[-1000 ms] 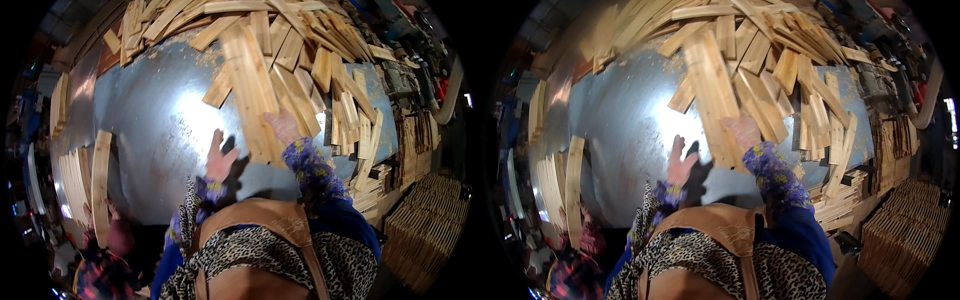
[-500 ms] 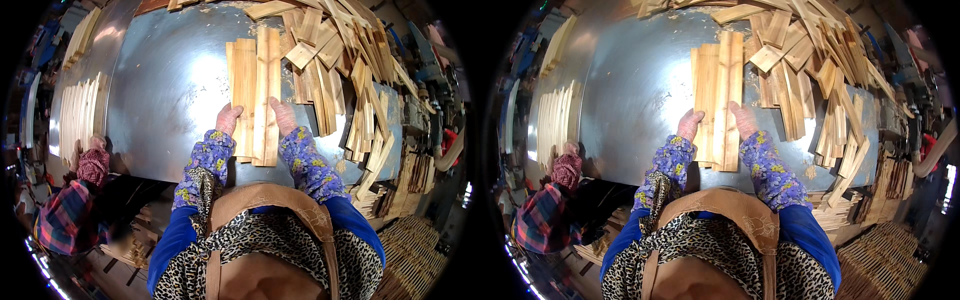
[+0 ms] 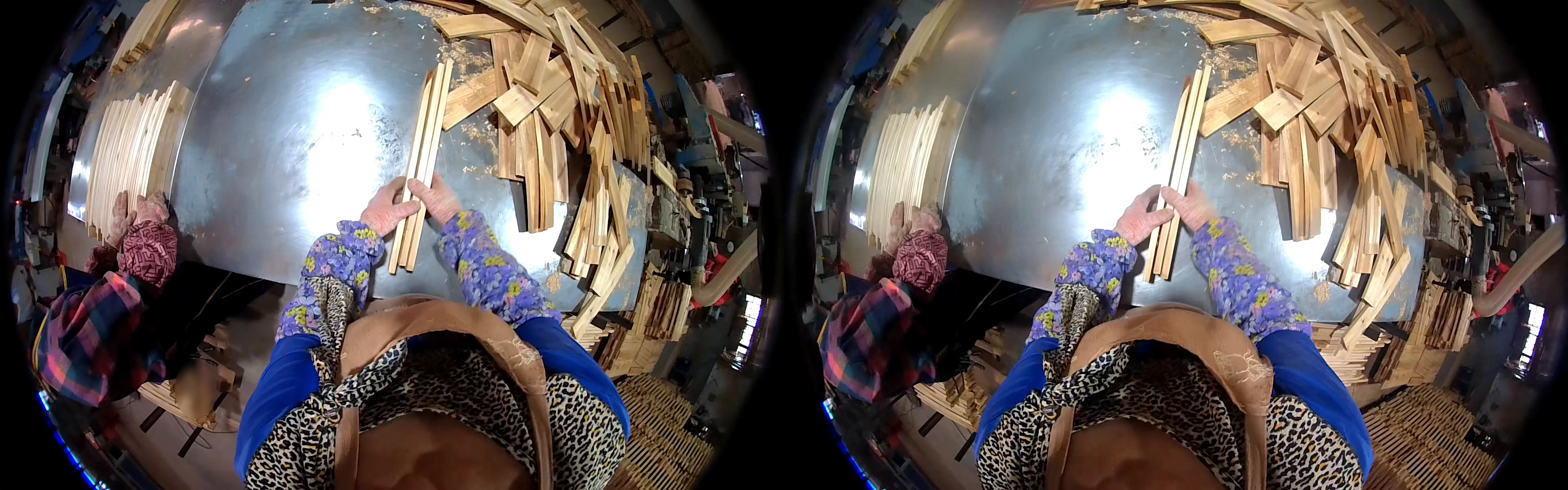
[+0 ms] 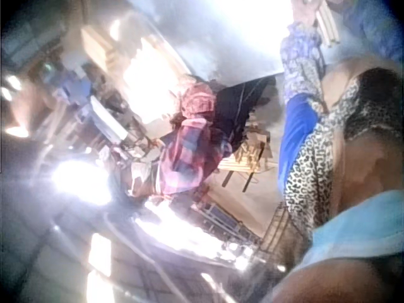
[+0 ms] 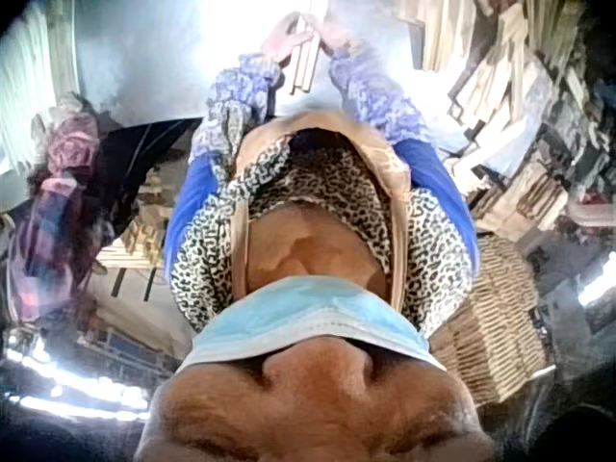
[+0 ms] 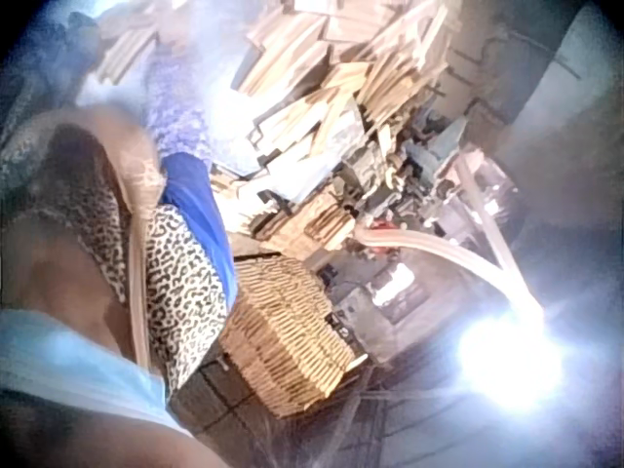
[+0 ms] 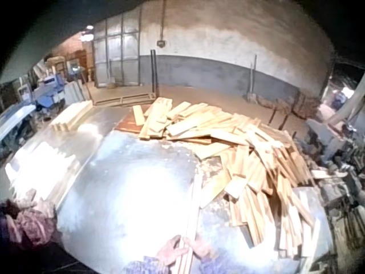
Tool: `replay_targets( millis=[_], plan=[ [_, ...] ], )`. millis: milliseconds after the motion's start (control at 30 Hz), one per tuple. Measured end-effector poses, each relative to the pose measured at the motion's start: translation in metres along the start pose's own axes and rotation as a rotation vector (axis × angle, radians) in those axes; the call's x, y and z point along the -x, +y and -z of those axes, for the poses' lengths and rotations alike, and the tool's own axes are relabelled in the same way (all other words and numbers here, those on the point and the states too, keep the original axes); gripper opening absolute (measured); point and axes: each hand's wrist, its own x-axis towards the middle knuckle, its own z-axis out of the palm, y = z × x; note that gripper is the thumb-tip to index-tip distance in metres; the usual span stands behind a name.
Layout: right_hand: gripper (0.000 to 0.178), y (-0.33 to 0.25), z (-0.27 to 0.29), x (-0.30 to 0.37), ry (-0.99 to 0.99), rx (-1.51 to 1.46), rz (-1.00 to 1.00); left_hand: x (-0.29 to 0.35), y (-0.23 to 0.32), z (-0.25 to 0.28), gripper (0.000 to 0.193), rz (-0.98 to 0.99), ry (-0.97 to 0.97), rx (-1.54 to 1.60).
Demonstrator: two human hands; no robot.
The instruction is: The person sorts wooden planks on a metal table, picking them up one by one and stacking them into neat piles. The person occasionally moves stacks to different locations on the table to organize the workspace.
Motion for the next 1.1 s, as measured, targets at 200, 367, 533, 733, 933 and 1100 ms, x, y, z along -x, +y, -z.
replay_targets(
  millis=[200,367,533,733,933,1100],
  plan=[
    [0.068,0.026,0.031,0.008,0.123,-0.029,-0.251,0.013,-0.049,0.037,0.057,0.159,0.448,-0.096],
    [0.057,-0.008,0.028,0.021,0.115,-0.221,-0.268,0.076,-0.015,0.102,0.047,-0.073,0.753,-0.264],
    [0.056,0.011,0.04,0.003,0.076,-0.151,-0.277,0.068,0.016,0.228,0.037,-0.294,0.583,-0.156],
    [0.054,-0.005,0.035,-0.026,0.035,-0.177,-0.225,0.068,-0.054,0.405,0.044,-0.294,0.487,-1.422],
    [0.062,0.018,0.052,-0.037,0.054,-0.386,-0.214,-0.004,0.031,0.294,0.061,0.14,0.336,-1.174],
    [0.072,-0.12,0.037,-0.059,-0.018,0.47,-0.055,-0.036,0.053,0.057,0.071,0.402,0.096,0.99]
  ],
)
